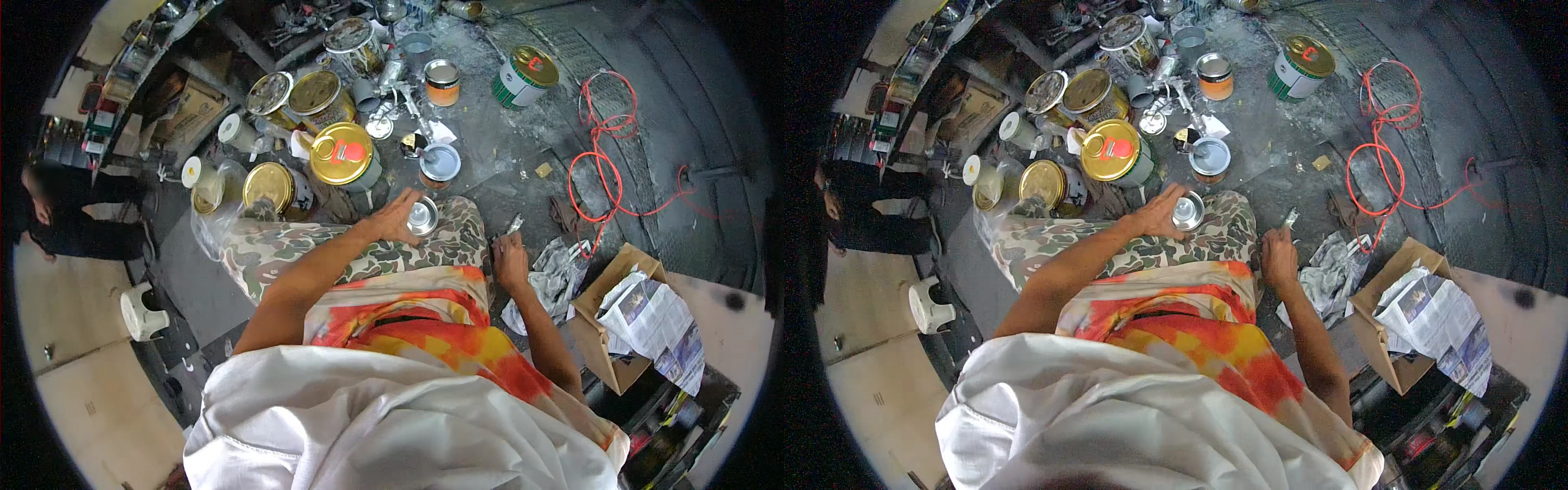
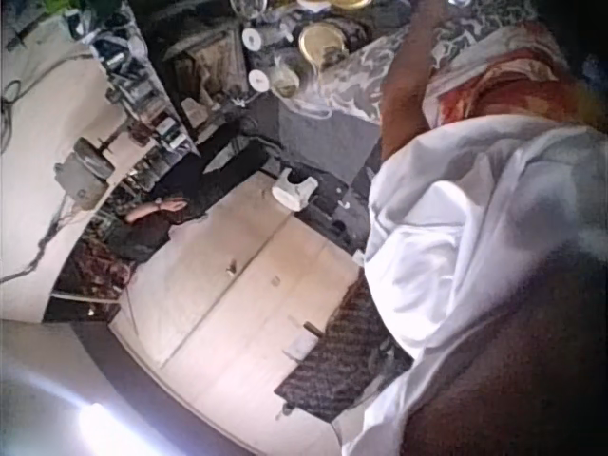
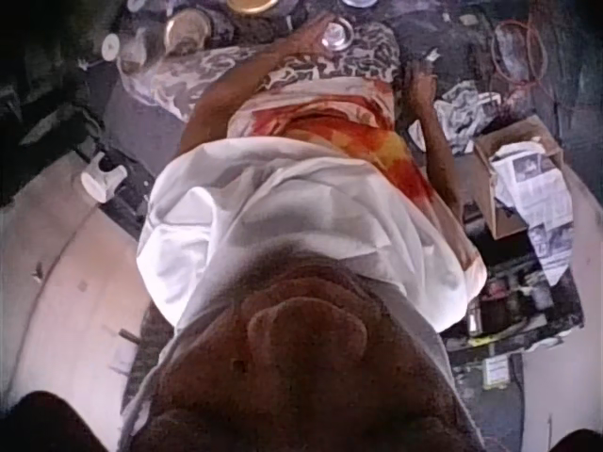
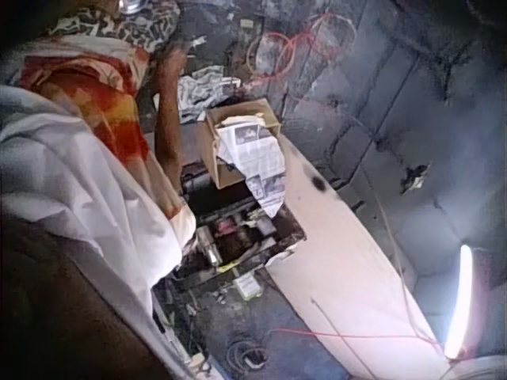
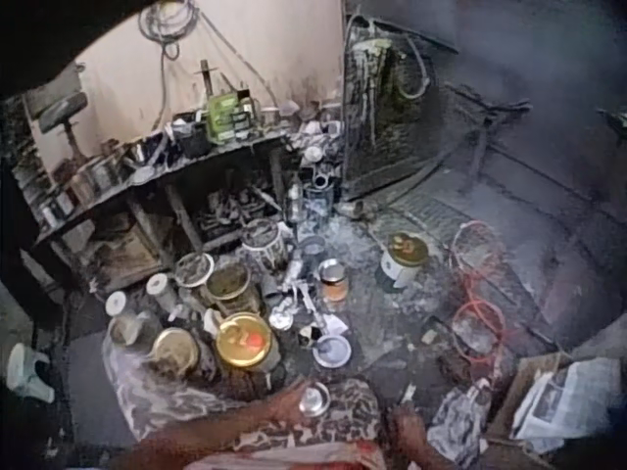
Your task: The recorder is wiping and preparing various paint cans and a spray can in an auto body shop environment.
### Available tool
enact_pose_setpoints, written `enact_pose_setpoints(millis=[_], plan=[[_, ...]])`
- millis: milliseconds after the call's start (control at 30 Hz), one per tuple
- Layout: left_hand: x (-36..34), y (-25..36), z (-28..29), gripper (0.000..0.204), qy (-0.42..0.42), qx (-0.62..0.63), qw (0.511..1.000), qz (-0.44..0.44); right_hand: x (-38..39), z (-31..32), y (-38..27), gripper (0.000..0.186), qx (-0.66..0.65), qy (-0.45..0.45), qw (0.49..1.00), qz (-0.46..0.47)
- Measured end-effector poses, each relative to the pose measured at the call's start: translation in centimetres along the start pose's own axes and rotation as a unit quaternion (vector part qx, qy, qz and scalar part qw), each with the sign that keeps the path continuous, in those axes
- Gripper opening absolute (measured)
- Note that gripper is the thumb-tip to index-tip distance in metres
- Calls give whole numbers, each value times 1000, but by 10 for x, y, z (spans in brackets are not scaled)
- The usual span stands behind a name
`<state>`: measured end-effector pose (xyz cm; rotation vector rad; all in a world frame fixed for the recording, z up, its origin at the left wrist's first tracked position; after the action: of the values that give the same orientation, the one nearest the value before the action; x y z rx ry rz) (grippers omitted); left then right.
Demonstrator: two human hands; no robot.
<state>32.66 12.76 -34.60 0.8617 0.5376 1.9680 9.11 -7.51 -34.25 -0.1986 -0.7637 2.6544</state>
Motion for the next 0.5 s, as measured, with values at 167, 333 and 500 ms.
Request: enact_pose_setpoints(millis=[167,333,500], plan=[[8,16,7,106,29,-22,998,42,-38,-4,-30,18,-15,68,995,76],[6,6,8,103,68,10,996,64,-58,-31,-68,20,-58,-75,988,122],[-2,-16,28,101,175,142,966,125,-43,-40,-70,21,-93,-46,986,131]])
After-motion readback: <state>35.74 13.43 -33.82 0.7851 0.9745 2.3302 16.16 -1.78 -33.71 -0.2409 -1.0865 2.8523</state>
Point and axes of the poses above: each hand's wrist, its own x-axis away from the middle knuckle, its own z-axis out of the back of the hand, y = z × x, the point moved 4 cm from there along -x, towards the middle knuckle, and after that the axes turned 8 degrees about z, right-handed, at the moved point
